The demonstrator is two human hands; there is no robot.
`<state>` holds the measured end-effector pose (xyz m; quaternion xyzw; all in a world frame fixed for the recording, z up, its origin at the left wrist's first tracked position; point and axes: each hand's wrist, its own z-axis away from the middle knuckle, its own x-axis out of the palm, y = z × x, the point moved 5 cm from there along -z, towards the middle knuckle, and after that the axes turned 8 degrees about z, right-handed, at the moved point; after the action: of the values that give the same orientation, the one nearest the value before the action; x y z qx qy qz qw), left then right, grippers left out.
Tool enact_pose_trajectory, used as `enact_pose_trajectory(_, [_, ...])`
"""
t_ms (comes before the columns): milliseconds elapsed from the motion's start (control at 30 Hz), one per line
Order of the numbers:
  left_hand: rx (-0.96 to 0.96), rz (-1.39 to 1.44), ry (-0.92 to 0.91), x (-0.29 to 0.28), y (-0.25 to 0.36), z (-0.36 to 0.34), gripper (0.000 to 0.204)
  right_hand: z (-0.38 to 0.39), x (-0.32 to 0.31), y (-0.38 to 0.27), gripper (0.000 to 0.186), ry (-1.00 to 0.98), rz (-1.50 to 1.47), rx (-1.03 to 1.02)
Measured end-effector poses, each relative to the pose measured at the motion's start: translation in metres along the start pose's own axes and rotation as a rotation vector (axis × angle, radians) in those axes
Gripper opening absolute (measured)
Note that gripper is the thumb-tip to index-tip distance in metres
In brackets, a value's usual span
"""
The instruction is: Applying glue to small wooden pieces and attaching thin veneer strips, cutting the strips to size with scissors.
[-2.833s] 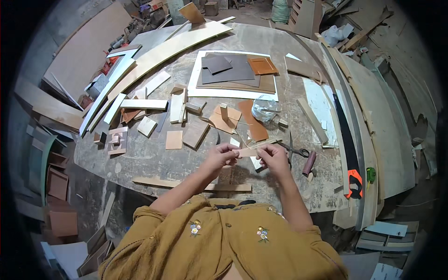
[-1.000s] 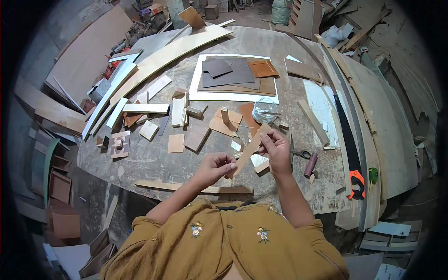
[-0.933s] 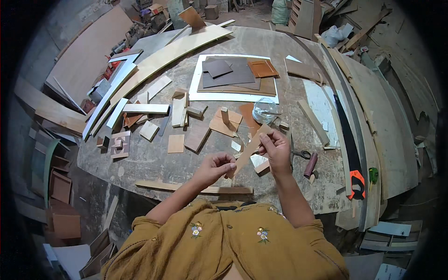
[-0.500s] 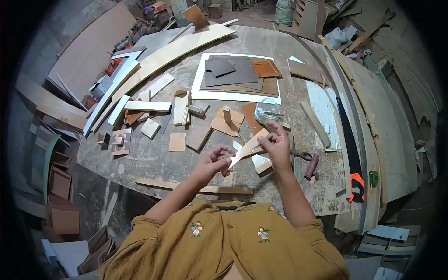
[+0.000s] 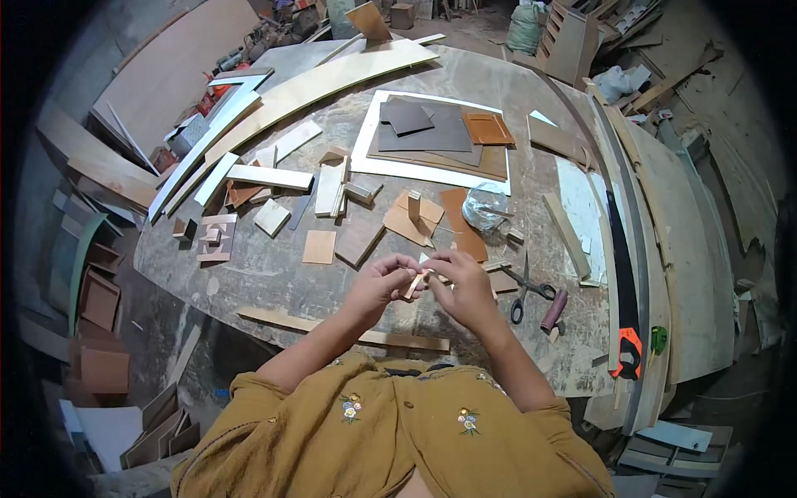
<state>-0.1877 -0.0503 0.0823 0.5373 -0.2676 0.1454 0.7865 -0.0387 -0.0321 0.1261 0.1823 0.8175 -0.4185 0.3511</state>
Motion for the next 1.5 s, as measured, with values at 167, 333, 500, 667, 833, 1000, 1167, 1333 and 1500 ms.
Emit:
enact_pose_trajectory(167, [0.090, 0.083, -0.018, 0.007, 0.017, -0.020, 0.021, -0.024, -0.010, 0.012, 0.013, 0.185, -0.107, 0.049])
enact_pose_trajectory(333, [0.268, -0.162, 0.141, -0.029, 0.031, -0.041, 0.020, -0.058, -0.021, 0.054, 0.011, 0.348, -0.016, 0.180])
enact_pose_trajectory(500, [0.444, -0.401, 0.243, -0.064, 0.034, -0.064, 0.022, -0.098, -0.017, 0.067, 0.013, 0.481, 0.006, 0.068])
enact_pose_trajectory(667, [0.568, -0.708, 0.326, -0.063, 0.052, -0.081, 0.024, -0.117, 0.024, 0.095, 0.017, 0.404, 0.063, 0.071])
enact_pose_trajectory(833, [0.575, -0.760, 0.310, -0.080, 0.048, -0.105, 0.033, -0.124, 0.048, 0.099, 0.018, 0.321, 0.040, 0.051])
enact_pose_trajectory(1000, [0.524, -0.817, 0.272, -0.081, 0.039, -0.126, 0.038, -0.129, 0.055, 0.106, 0.019, 0.343, 0.104, -0.032])
enact_pose_trajectory(1167, [0.507, -0.791, 0.239, -0.079, 0.034, -0.132, 0.041, -0.127, 0.062, 0.111, 0.015, 0.359, 0.125, 0.028])
enact_pose_trajectory(1333, [0.489, -0.809, 0.223, -0.083, 0.032, -0.137, 0.044, -0.124, 0.063, 0.109, 0.012, 0.401, 0.019, 0.062])
enact_pose_trajectory(1500, [0.469, -0.870, 0.119, -0.078, 0.033, -0.145, 0.050, -0.121, 0.065, 0.113, 0.013, 0.263, -0.167, 0.235])
